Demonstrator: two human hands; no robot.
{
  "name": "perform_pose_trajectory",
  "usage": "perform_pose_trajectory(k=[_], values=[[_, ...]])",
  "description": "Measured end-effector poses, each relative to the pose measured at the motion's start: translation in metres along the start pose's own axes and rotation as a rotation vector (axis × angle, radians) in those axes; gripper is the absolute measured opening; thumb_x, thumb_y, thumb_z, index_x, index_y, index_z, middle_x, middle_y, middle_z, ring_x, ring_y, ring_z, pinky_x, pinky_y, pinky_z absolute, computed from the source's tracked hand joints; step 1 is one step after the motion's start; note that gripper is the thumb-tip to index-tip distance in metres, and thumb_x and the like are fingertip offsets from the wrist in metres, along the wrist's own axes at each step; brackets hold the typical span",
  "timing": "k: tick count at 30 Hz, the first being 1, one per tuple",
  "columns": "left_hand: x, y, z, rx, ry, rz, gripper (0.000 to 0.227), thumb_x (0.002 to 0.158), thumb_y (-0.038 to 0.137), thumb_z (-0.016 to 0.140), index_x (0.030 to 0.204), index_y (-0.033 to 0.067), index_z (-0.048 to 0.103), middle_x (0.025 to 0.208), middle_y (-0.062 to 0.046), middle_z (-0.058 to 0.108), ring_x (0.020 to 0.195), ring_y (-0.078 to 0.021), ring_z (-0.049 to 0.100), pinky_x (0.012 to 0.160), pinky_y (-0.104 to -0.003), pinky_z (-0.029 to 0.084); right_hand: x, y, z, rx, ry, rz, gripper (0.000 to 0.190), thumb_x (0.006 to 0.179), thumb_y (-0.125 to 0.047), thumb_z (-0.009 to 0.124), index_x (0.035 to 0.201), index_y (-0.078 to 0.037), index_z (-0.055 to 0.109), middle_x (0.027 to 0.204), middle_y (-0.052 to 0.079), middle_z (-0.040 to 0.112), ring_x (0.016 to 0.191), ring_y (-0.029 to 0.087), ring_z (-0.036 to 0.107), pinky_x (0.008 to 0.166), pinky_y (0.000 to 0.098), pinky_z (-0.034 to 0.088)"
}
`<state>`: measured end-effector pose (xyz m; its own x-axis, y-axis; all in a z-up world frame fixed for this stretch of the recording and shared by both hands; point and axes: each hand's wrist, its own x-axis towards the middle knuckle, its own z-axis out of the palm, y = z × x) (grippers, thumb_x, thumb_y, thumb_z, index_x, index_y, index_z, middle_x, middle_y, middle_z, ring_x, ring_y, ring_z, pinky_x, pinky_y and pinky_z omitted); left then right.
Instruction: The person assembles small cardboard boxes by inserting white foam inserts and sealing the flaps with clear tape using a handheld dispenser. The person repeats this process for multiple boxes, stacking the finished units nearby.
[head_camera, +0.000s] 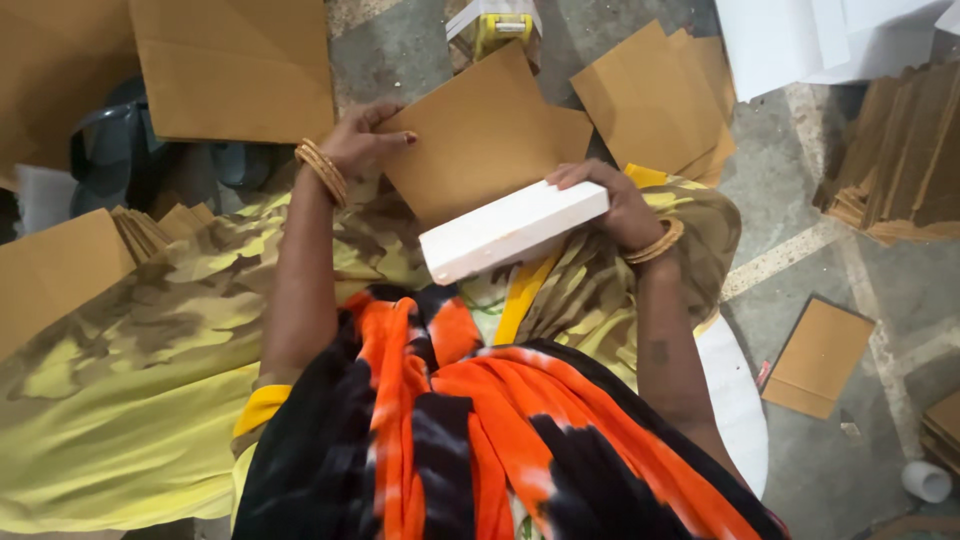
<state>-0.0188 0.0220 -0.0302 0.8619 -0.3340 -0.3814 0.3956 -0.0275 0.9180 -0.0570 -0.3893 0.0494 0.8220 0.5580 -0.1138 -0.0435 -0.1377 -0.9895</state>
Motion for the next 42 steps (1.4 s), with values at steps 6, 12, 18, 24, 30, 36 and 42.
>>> perform_pose_trajectory(k=[6, 12, 18, 24, 30, 36, 42], values=[[-0.014, 0.000, -0.008, -0.046, 0.012, -0.003, 0.042, 0.094, 0.013, 0.070, 0.134, 0.0021, 0.063, 0.119, -0.001, 0.073, 0.104, -0.0089, 0.068, 0.092, -0.026, 0.055, -0.010, 0.006, -0.016, 0.304, 0.235, -0.123, 0.014, 0.104, -0.008, 0.064, 0.117, -0.010, 0.058, 0.131, 0.012, 0.067, 0.128, 0.023, 0.062, 0.113, 0.0389, 0.051], [-0.027, -0.013, -0.017, -0.161, -0.042, -0.015, 0.040, 0.094, 0.007, 0.069, 0.133, 0.0016, 0.065, 0.120, 0.000, 0.073, 0.108, -0.0083, 0.067, 0.096, -0.024, 0.053, -0.018, 0.038, -0.045, 0.936, 0.529, -0.157, 0.039, 0.092, 0.013, 0.056, 0.128, -0.001, 0.059, 0.122, 0.011, 0.066, 0.119, 0.026, 0.063, 0.107, 0.0375, 0.052], [-0.033, -0.016, -0.014, -0.125, 0.048, -0.105, 0.038, 0.089, 0.001, 0.070, 0.127, 0.0017, 0.065, 0.109, -0.004, 0.071, 0.090, -0.0130, 0.061, 0.071, -0.029, 0.050, -0.028, 0.059, -0.058, 1.076, 0.512, -0.124, 0.019, 0.093, 0.004, 0.061, 0.111, 0.006, 0.066, 0.108, 0.018, 0.070, 0.104, 0.032, 0.067, 0.094, 0.0414, 0.054], [-0.022, -0.041, 0.024, -0.286, -0.047, -0.127, 0.051, 0.085, -0.001, 0.069, 0.135, -0.0012, 0.060, 0.121, -0.009, 0.073, 0.104, -0.0162, 0.072, 0.092, -0.033, 0.061, -0.016, 0.052, -0.028, 0.606, 0.372, 0.066, 0.027, 0.082, 0.005, 0.071, 0.108, 0.002, 0.069, 0.104, 0.010, 0.073, 0.100, 0.027, 0.070, 0.090, 0.0378, 0.060], [0.009, -0.087, 0.039, 0.230, 0.050, -0.128, 0.061, 0.091, 0.009, 0.079, 0.143, -0.0006, 0.048, 0.131, -0.012, 0.065, 0.115, -0.0164, 0.063, 0.097, -0.033, 0.053, 0.017, 0.043, 0.000, -0.019, 0.195, 0.070, 0.045, 0.082, 0.009, 0.079, 0.122, -0.003, 0.061, 0.113, 0.005, 0.067, 0.107, 0.015, 0.064, 0.093, 0.0349, 0.057], [0.006, -0.087, 0.042, -0.370, 0.045, -0.149, 0.057, 0.092, 0.011, 0.072, 0.145, 0.0006, 0.052, 0.133, -0.014, 0.067, 0.116, -0.0183, 0.067, 0.098, -0.033, 0.057, 0.033, 0.063, 0.006, 0.030, 0.214, 0.261, 0.046, 0.078, 0.010, 0.078, 0.118, -0.004, 0.059, 0.111, 0.004, 0.068, 0.107, 0.017, 0.067, 0.095, 0.0339, 0.058], [-0.004, -0.036, 0.042, -0.902, -0.012, -0.095, 0.067, 0.101, 0.035, 0.061, 0.155, 0.0017, 0.040, 0.139, -0.014, 0.066, 0.122, -0.0206, 0.068, 0.105, -0.036, 0.057, 0.032, 0.079, -0.003, 0.023, 0.309, 0.387, 0.044, 0.076, 0.008, 0.075, 0.113, -0.008, 0.058, 0.105, 0.001, 0.068, 0.099, 0.015, 0.068, 0.088, 0.0318, 0.060]])
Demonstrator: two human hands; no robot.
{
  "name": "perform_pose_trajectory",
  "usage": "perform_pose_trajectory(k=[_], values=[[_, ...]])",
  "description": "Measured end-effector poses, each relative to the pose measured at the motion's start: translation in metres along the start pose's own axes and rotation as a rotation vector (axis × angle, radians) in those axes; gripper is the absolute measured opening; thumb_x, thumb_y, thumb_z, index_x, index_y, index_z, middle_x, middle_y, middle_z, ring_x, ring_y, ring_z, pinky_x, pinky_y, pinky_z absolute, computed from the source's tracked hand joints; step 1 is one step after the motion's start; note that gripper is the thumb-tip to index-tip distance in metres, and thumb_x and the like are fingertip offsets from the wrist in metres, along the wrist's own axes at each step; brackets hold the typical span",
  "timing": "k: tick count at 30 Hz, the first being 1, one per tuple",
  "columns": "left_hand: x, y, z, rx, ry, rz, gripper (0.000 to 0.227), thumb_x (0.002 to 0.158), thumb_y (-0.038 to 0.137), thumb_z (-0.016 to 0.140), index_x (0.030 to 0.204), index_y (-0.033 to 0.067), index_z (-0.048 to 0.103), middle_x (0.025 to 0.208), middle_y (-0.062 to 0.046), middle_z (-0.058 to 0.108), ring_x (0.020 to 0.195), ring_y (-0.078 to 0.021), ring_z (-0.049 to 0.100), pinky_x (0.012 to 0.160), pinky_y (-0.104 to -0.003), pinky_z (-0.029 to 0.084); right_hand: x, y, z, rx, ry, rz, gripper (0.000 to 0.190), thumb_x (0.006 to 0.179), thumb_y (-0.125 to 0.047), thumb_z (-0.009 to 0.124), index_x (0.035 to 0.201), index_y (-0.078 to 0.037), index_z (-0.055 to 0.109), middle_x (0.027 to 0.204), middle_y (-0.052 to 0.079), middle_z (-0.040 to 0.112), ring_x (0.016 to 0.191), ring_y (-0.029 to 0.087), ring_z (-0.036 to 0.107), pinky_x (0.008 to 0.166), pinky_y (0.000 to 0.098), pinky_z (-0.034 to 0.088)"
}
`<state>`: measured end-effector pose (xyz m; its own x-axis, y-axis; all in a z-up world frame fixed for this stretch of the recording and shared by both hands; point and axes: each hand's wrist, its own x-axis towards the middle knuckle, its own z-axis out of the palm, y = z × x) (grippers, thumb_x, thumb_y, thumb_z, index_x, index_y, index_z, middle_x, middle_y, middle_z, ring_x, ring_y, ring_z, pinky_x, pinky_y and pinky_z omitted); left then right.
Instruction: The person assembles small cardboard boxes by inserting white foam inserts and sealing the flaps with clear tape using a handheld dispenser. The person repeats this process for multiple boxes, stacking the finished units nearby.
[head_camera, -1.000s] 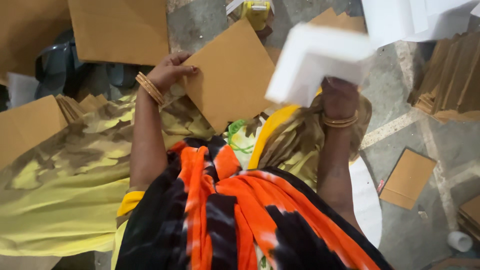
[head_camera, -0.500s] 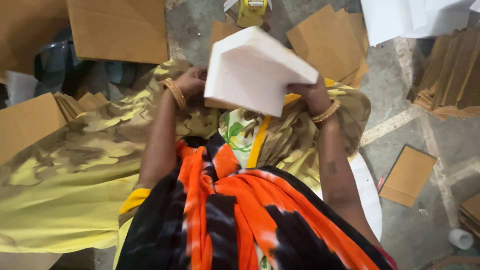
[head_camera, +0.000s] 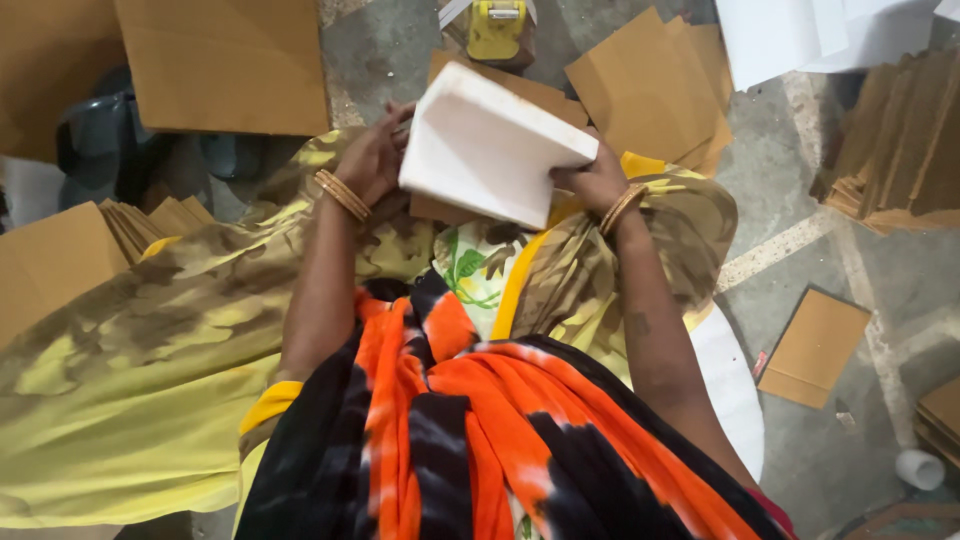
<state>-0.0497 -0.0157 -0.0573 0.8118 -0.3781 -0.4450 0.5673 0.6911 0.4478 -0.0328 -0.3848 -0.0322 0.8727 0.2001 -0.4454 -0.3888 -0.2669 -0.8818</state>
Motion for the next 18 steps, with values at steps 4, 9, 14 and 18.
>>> perform_pose_trajectory(k=[4, 9, 14, 18], values=[[-0.002, 0.005, 0.024, 0.514, 0.111, -0.004, 0.083, 0.096, 0.047, 0.062, 0.164, 0.0133, 0.031, 0.133, -0.014, 0.065, 0.108, -0.0258, 0.057, 0.091, -0.041, 0.047, 0.003, 0.010, -0.004, -0.116, -0.025, -0.111, 0.040, 0.078, 0.007, 0.080, 0.108, -0.007, 0.057, 0.100, 0.001, 0.063, 0.097, 0.012, 0.062, 0.086, 0.0298, 0.055], [-0.012, 0.014, 0.036, 0.657, -0.154, 0.114, 0.109, 0.078, 0.015, 0.086, 0.164, 0.0117, 0.019, 0.149, -0.014, 0.054, 0.136, -0.0246, 0.053, 0.114, -0.041, 0.046, 0.005, 0.012, -0.012, -0.073, -0.071, -0.057, 0.040, 0.077, 0.005, 0.078, 0.108, -0.008, 0.057, 0.099, -0.001, 0.064, 0.095, 0.012, 0.063, 0.084, 0.0289, 0.054], [-0.015, 0.012, 0.042, 0.712, 0.002, 0.064, 0.099, 0.073, -0.002, 0.083, 0.156, 0.0089, 0.029, 0.144, -0.013, 0.060, 0.128, -0.0239, 0.061, 0.108, -0.040, 0.053, 0.000, 0.004, -0.003, 0.105, -0.073, 0.072, 0.049, 0.074, 0.005, 0.075, 0.118, -0.009, 0.060, 0.106, 0.000, 0.069, 0.102, 0.015, 0.066, 0.088, 0.0330, 0.057], [-0.013, 0.006, 0.034, 0.643, 0.023, 0.086, 0.086, 0.072, -0.004, 0.080, 0.147, 0.0059, 0.039, 0.132, -0.014, 0.067, 0.118, -0.0228, 0.067, 0.098, -0.039, 0.058, -0.001, -0.002, 0.002, -0.004, -0.022, -0.065, 0.067, 0.068, 0.010, 0.084, 0.124, -0.004, 0.050, 0.115, 0.002, 0.057, 0.111, 0.018, 0.062, 0.090, 0.0385, 0.061]])
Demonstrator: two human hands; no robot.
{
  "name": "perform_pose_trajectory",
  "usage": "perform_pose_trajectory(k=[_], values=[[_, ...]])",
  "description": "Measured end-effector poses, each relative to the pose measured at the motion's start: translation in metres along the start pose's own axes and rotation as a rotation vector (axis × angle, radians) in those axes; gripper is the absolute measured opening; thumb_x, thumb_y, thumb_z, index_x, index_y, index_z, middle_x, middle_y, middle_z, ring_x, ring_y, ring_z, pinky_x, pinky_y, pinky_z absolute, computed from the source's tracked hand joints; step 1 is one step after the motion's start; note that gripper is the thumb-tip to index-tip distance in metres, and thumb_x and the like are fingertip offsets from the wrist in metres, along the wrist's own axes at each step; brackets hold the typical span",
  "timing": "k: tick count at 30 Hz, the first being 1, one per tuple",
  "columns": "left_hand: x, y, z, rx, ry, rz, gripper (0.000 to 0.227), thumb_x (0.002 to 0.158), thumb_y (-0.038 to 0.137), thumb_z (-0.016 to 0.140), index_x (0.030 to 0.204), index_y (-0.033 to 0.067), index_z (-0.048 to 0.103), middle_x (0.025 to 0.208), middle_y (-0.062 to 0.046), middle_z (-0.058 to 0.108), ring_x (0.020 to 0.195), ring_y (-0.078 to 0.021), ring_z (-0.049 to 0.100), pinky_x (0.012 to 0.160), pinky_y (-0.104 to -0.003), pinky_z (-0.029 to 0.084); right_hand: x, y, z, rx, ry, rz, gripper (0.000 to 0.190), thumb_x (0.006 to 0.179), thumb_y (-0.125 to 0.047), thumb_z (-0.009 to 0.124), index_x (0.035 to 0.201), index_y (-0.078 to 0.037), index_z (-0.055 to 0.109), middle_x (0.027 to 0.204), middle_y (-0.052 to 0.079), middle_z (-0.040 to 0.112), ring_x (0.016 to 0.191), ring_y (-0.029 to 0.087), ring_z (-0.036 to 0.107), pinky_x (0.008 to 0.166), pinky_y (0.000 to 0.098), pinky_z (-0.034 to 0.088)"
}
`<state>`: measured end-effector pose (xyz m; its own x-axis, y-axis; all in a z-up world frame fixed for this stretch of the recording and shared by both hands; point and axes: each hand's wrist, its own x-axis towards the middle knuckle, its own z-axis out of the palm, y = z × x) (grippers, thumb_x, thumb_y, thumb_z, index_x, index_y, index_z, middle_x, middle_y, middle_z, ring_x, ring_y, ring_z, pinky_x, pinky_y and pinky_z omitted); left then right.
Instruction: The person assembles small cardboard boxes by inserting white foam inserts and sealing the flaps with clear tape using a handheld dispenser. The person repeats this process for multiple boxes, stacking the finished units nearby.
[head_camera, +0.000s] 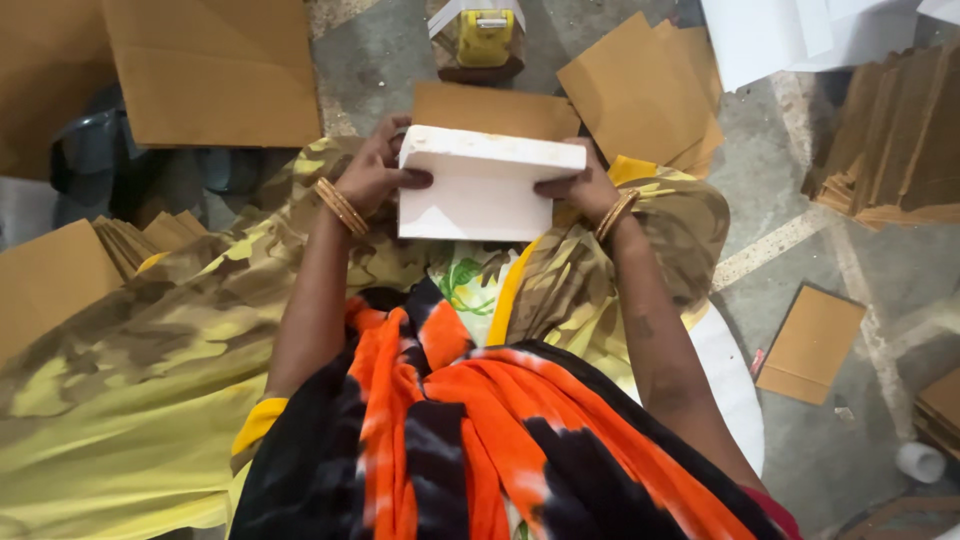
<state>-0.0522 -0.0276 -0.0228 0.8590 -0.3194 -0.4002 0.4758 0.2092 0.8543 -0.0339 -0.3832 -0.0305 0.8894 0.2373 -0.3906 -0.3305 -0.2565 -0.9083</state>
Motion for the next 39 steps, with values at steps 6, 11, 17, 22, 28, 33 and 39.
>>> perform_pose_trajectory(k=[6, 11, 17, 22, 28, 33, 39], values=[[0.001, -0.020, 0.003, 0.286, 0.099, 0.042, 0.061, 0.073, -0.002, 0.083, 0.128, 0.0080, 0.058, 0.119, -0.004, 0.072, 0.106, -0.0178, 0.070, 0.093, -0.032, 0.059, -0.004, -0.004, -0.001, 0.198, -0.006, 0.029, 0.077, 0.074, 0.012, 0.077, 0.143, -0.008, 0.050, 0.126, 0.006, 0.066, 0.116, 0.018, 0.064, 0.097, 0.0344, 0.058], [0.005, -0.019, 0.009, 0.543, 0.247, 0.266, 0.051, 0.076, 0.007, 0.088, 0.120, 0.0072, 0.062, 0.111, -0.008, 0.073, 0.105, -0.0204, 0.072, 0.093, -0.036, 0.059, -0.015, -0.008, 0.009, 0.092, 0.068, -0.232, 0.048, 0.095, 0.008, 0.075, 0.139, -0.003, 0.060, 0.126, 0.008, 0.068, 0.118, 0.019, 0.065, 0.101, 0.0341, 0.057], [0.020, -0.012, 0.019, 1.076, 0.445, 0.393, 0.061, 0.066, 0.024, 0.098, 0.112, 0.0068, 0.062, 0.108, -0.018, 0.067, 0.101, -0.0403, 0.063, 0.088, -0.049, 0.052, 0.007, -0.024, 0.006, -0.373, 0.055, -0.146, 0.047, 0.082, 0.000, 0.073, 0.127, -0.001, 0.060, 0.113, 0.014, 0.073, 0.106, 0.024, 0.071, 0.091, 0.0341, 0.055], [0.016, -0.002, 0.024, 1.062, 0.442, 0.356, 0.062, 0.064, 0.025, 0.097, 0.111, 0.0059, 0.062, 0.109, -0.020, 0.065, 0.100, -0.0415, 0.063, 0.086, -0.048, 0.052, 0.013, -0.025, 0.004, -0.458, 0.038, -0.190, 0.037, 0.085, -0.016, 0.081, 0.115, -0.001, 0.067, 0.105, 0.018, 0.076, 0.099, 0.032, 0.074, 0.087, 0.0405, 0.057], [0.004, 0.042, 0.028, 1.106, 0.246, 0.198, 0.045, 0.075, 0.026, 0.089, 0.112, 0.0132, 0.066, 0.111, -0.010, 0.071, 0.105, -0.0311, 0.069, 0.098, -0.043, 0.051, 0.019, -0.017, 0.013, -0.690, 0.144, -0.222, 0.035, 0.084, -0.023, 0.085, 0.112, -0.008, 0.071, 0.105, 0.016, 0.076, 0.099, 0.039, 0.069, 0.087, 0.0466, 0.053], [0.029, 0.039, 0.069, 1.558, 0.203, 0.311, 0.051, 0.077, 0.031, 0.086, 0.117, 0.0091, 0.063, 0.107, -0.015, 0.065, 0.100, -0.0329, 0.061, 0.096, -0.047, 0.041, 0.033, -0.026, 0.017, -0.710, 0.155, -0.265, 0.044, 0.084, -0.026, 0.084, 0.121, -0.008, 0.068, 0.110, 0.017, 0.072, 0.105, 0.043, 0.062, 0.090, 0.0502, 0.048], [0.034, 0.013, 0.078, 1.545, 0.366, 0.567, 0.047, 0.079, 0.035, 0.083, 0.114, 0.0109, 0.063, 0.108, -0.008, 0.064, 0.099, -0.0297, 0.059, 0.087, -0.046, 0.040, 0.027, -0.027, -0.017, -0.408, -0.117, -0.100, 0.044, 0.084, -0.014, 0.060, 0.128, -0.006, 0.062, 0.119, 0.017, 0.069, 0.110, 0.035, 0.068, 0.098, 0.0457, 0.055]])
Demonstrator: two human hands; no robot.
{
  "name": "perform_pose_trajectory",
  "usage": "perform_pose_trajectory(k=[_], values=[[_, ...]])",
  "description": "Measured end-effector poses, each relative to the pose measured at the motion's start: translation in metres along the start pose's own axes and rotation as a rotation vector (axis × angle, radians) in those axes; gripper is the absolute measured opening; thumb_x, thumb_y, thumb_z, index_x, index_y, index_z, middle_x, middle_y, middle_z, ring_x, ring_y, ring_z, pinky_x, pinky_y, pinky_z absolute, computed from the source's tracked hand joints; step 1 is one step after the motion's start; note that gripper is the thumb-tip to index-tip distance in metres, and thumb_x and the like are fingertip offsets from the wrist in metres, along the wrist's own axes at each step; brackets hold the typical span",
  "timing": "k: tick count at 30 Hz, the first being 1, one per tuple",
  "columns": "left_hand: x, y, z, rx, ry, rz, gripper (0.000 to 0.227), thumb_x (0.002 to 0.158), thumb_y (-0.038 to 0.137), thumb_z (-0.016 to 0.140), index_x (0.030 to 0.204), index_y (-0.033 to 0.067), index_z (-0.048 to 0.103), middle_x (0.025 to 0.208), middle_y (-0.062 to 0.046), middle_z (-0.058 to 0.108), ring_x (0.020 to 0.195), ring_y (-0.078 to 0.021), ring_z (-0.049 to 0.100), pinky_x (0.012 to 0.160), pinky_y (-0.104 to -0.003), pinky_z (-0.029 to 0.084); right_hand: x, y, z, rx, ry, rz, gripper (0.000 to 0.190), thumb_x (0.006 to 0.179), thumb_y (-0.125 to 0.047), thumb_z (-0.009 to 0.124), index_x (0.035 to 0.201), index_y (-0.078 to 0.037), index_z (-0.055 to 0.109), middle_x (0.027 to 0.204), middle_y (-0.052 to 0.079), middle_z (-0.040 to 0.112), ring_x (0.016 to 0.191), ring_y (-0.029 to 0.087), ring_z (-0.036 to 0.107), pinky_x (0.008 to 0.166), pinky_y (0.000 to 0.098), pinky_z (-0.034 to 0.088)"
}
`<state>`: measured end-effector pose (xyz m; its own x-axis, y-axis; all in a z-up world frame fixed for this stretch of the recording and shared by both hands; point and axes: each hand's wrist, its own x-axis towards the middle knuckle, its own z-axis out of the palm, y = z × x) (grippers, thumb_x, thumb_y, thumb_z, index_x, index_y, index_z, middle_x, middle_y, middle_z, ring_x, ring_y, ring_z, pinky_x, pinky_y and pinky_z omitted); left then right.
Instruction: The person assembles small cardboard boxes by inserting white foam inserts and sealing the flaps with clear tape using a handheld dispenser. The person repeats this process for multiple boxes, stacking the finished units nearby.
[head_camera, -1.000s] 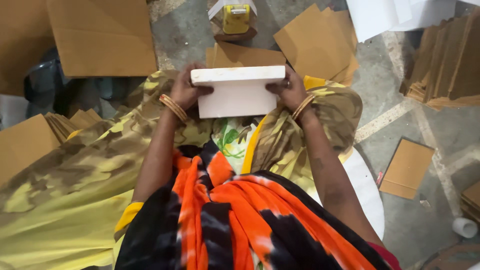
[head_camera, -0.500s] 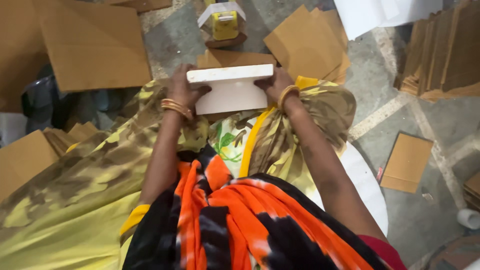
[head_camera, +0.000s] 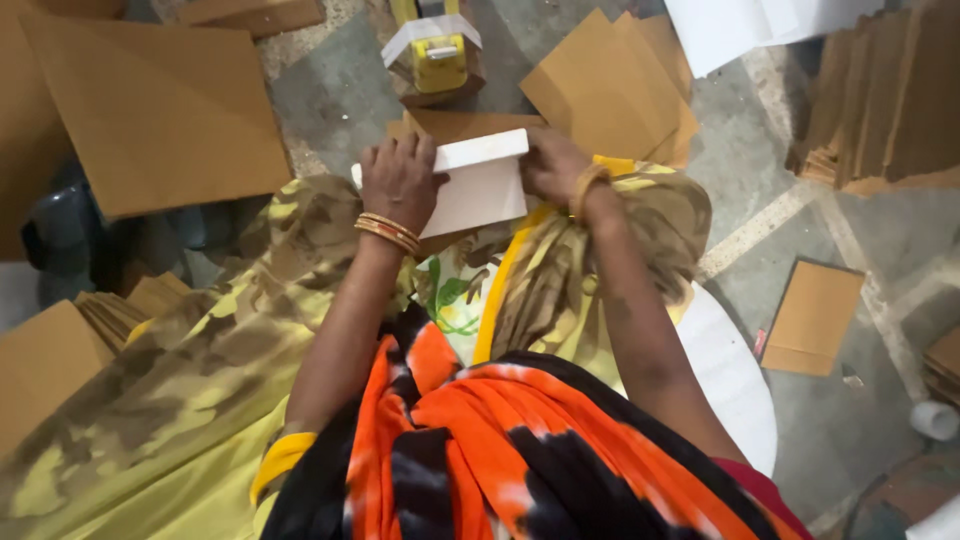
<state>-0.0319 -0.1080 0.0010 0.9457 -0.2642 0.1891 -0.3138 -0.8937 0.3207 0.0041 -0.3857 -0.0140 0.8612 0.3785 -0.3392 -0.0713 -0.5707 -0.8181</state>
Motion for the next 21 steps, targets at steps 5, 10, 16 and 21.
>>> perform_pose_trajectory(k=[5, 10, 16, 21], values=[[0.005, -0.003, -0.003, 0.022, 0.020, 0.006, 0.047, 0.077, 0.035, 0.082, 0.112, 0.0108, 0.063, 0.105, -0.006, 0.064, 0.095, -0.0282, 0.058, 0.083, -0.045, 0.040, 0.010, 0.008, -0.030, -0.733, 0.259, 0.355, 0.063, 0.081, -0.014, 0.078, 0.138, -0.008, 0.051, 0.140, 0.020, 0.049, 0.129, 0.044, 0.045, 0.104, 0.0563, 0.040], [0.003, -0.003, -0.002, 0.027, 0.036, 0.004, 0.045, 0.077, 0.034, 0.083, 0.111, 0.0116, 0.063, 0.104, -0.006, 0.063, 0.096, -0.0278, 0.058, 0.083, -0.044, 0.040, 0.022, -0.008, -0.033, -0.766, 0.302, 0.327, 0.076, 0.076, -0.013, 0.083, 0.143, -0.009, 0.047, 0.142, 0.022, 0.044, 0.123, 0.049, 0.046, 0.105, 0.0519, 0.044], [-0.003, -0.004, -0.001, 0.003, 0.068, 0.003, 0.048, 0.075, 0.032, 0.083, 0.113, 0.0117, 0.062, 0.105, -0.006, 0.063, 0.096, -0.0274, 0.058, 0.083, -0.044, 0.040, 0.010, -0.010, -0.070, -0.488, 0.189, 0.330, 0.068, 0.068, -0.006, 0.078, 0.133, -0.009, 0.060, 0.134, 0.018, 0.057, 0.120, 0.039, 0.057, 0.105, 0.0434, 0.047], [-0.001, -0.002, -0.007, 0.015, 0.065, -0.004, 0.047, 0.076, 0.033, 0.082, 0.113, 0.0120, 0.061, 0.106, -0.007, 0.062, 0.099, -0.0282, 0.058, 0.085, -0.045, 0.041, 0.004, 0.026, -0.093, -0.308, 0.425, 0.107, 0.047, 0.089, -0.008, 0.058, 0.136, -0.005, 0.063, 0.129, 0.018, 0.068, 0.119, 0.034, 0.066, 0.105, 0.0425, 0.052]])
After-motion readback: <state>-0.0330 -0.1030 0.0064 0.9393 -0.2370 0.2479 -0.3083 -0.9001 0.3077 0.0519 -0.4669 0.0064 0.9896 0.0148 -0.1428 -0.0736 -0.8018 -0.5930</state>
